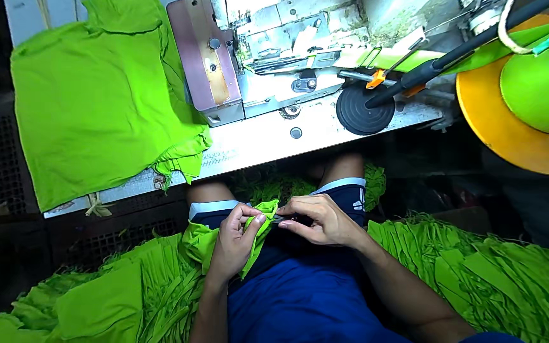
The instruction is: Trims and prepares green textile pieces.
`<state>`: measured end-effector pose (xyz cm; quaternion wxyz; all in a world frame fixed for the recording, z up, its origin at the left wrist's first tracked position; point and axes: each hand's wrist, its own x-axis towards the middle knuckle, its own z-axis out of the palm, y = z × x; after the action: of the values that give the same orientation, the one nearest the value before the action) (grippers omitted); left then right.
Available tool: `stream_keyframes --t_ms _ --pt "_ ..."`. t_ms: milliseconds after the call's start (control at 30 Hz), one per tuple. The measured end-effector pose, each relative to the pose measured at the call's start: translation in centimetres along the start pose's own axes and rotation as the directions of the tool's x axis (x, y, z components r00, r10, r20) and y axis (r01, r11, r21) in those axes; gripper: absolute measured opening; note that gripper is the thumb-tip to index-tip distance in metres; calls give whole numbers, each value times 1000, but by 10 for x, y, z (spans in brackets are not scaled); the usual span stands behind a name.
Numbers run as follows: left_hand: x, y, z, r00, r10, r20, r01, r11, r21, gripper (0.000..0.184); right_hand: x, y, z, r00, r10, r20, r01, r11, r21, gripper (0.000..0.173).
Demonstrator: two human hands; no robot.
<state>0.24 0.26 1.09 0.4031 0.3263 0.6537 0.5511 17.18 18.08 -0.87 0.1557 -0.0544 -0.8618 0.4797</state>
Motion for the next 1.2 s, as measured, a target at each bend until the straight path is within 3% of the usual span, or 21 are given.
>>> stream_keyframes --t_ms 1200 --pt "-3 2 3 1000 24 9 -24 1000 18 10 1 4 -3 1000 -17 20 16 1000 14 26"
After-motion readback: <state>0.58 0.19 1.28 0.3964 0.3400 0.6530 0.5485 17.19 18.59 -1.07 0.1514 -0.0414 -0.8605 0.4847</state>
